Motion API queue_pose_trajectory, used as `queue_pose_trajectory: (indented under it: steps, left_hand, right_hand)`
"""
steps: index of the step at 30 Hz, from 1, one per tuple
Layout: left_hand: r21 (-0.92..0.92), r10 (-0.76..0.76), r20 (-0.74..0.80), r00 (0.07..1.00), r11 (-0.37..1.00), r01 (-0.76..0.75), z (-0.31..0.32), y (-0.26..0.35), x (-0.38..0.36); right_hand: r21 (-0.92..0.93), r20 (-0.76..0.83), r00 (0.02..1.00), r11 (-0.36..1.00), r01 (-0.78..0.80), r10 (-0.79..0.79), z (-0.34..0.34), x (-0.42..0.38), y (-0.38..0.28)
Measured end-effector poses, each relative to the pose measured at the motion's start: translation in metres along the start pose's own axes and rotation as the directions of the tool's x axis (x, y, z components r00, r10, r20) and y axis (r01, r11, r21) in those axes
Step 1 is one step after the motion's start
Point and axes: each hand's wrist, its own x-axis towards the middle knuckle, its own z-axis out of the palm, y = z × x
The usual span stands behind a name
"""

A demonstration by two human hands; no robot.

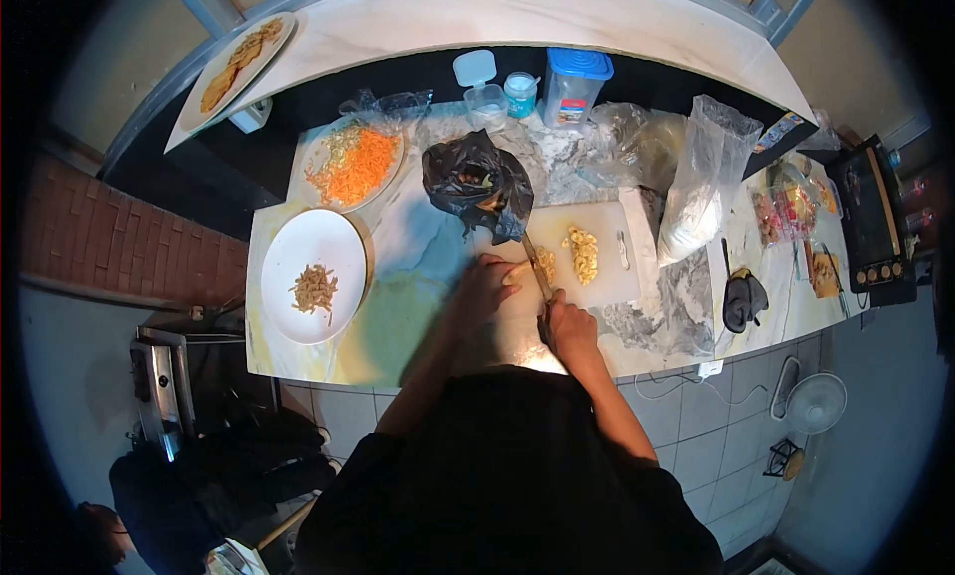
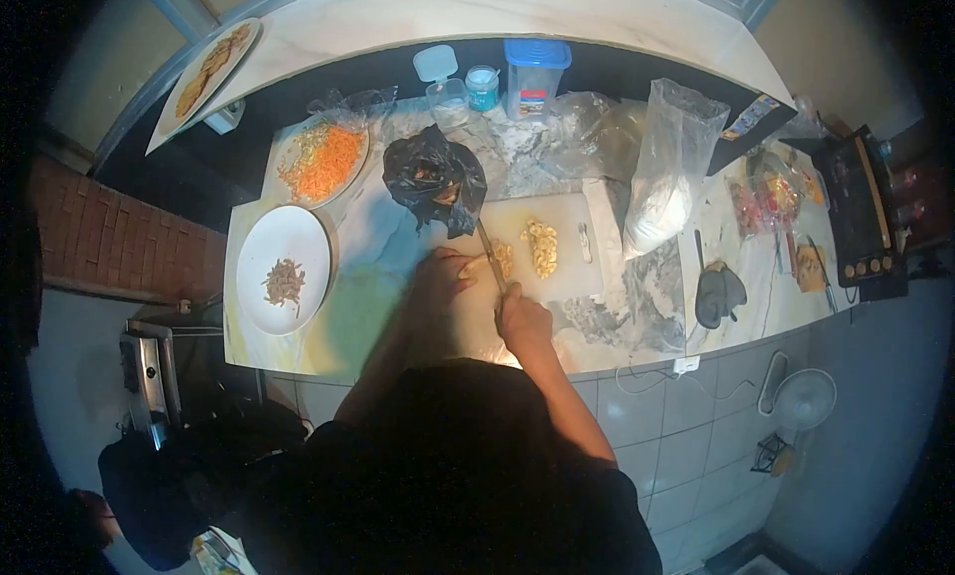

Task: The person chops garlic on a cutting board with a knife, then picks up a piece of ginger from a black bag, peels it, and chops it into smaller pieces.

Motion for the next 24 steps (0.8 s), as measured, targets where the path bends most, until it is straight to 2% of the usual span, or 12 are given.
queue_pose_trajectory:
  steps: [1,3,9,12,18,22,24]
  left_hand:
    - [-0.001,-0.005,-0.01,1.0,1.0,0.005,-0.002,0.003,-0.002]
    - [-0.154,-0.081,-0.046,0.996,0.985,0.073,-0.009,0.008,-0.005]
    - [0.004,-0.166,0.052,0.985,0.986,0.166,-0.007,0.001,-0.007]
    - [0.047,-0.139,0.044,0.989,0.989,0.137,-0.005,0.001,-0.003]
    - [-0.129,-0.168,-0.028,0.985,0.978,0.163,-0.004,0.005,0.0]
    - [-0.148,-0.213,-0.012,0.977,0.967,0.209,-0.003,0.009,0.001]
    - [-0.151,-0.2,-0.064,0.978,0.97,0.189,0.002,0.005,0.002]
  right_hand:
    - [0.006,-0.003,1.0,1.0,-0.006,0.006,0.002,0.0,0.001]
    - [0.009,-0.004,1.0,1.0,0.0,0.0,0.001,-0.001,0.001]
    - [0.004,-0.067,0.998,1.0,0.011,-0.011,0.004,-0.006,0.002]
    - [0.015,-0.07,0.998,1.0,0.006,-0.005,0.004,-0.01,0.002]
    - [0.019,-0.089,0.995,0.999,-0.038,0.04,0.007,-0.01,0.007]
    - [0.035,-0.115,0.993,0.999,-0.033,0.036,0.009,-0.01,0.007]
    - [0.037,-0.123,0.992,0.999,-0.022,0.027,0.007,-0.009,0.008]
